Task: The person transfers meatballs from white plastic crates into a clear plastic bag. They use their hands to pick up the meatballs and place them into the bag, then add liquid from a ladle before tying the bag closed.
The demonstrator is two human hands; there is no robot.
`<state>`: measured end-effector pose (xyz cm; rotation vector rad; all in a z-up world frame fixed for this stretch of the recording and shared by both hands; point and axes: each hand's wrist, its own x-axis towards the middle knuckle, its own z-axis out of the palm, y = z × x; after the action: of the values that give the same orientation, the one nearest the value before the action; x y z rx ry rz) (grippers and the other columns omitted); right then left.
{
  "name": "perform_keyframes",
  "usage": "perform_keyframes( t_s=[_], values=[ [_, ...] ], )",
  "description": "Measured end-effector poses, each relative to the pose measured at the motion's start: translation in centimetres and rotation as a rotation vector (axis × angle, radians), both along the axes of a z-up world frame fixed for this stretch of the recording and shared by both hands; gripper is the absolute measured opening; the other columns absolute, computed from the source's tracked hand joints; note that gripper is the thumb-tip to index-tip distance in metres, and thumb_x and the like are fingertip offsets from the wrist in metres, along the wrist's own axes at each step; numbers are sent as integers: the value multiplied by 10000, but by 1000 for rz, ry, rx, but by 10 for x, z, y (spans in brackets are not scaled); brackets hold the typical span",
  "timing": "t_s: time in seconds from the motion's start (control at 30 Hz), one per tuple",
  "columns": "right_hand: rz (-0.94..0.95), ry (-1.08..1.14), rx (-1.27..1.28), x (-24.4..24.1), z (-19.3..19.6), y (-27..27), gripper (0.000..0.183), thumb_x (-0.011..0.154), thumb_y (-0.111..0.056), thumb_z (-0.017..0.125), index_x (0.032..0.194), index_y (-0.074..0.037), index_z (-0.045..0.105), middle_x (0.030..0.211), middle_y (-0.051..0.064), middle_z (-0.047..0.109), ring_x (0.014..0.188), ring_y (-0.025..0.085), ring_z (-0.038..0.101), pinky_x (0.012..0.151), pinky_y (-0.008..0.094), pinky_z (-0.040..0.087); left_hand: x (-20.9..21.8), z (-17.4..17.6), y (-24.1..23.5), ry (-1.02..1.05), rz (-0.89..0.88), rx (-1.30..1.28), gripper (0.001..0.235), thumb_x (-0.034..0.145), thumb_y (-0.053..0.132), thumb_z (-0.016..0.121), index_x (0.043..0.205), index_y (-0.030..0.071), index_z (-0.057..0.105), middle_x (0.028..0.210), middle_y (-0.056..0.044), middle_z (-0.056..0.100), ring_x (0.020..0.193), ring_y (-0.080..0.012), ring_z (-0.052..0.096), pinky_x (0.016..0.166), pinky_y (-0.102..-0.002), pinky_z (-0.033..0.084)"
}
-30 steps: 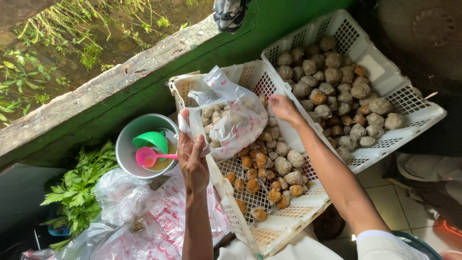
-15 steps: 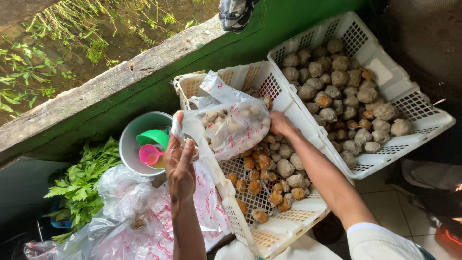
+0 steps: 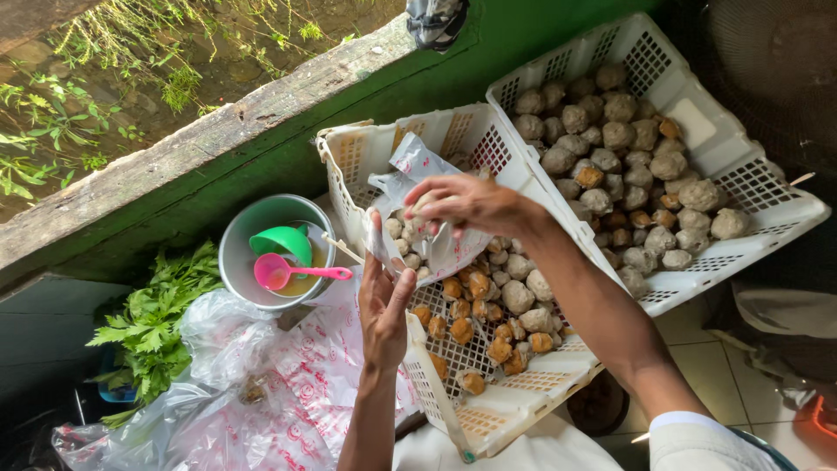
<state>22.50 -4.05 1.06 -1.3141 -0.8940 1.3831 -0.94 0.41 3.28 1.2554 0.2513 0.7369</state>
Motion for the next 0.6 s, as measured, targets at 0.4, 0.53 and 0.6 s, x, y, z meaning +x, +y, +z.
perform_keyframes(
  t_s=[0.4, 0.53, 0.6],
  values=[
    [-479, -381, 239, 48, -8, -28, 310, 1042, -257, 564, 1218, -6, 608, 1165, 143, 681, 983, 187, 719, 824, 342, 652, 117, 28, 97, -138, -61, -285, 800, 983, 148, 630, 1666, 0, 242, 1019, 4, 433, 824, -60, 428, 736, -224, 411],
    [-497, -385, -93, 61, -70, -63, 213, 1031, -165, 530, 1062, 7, 652, 937, 93, 708, 790, 179, 724, 671, 298, 660, 147, 51, 102, -137, -28, -300, 781, 947, 187, 621, 1623, -4, 279, 1136, 23, 575, 780, -58, 413, 702, -208, 397],
    [-63, -350, -393, 49, -122, -63, 245, 1011, -124, 569, 1206, -24, 679, 1053, 134, 744, 911, 222, 721, 761, 340, 634, 141, 54, 96, -135, -71, -189, 803, 967, 185, 633, 1646, 3, 246, 1043, 0, 507, 806, -73, 431, 722, -218, 401]
  ],
)
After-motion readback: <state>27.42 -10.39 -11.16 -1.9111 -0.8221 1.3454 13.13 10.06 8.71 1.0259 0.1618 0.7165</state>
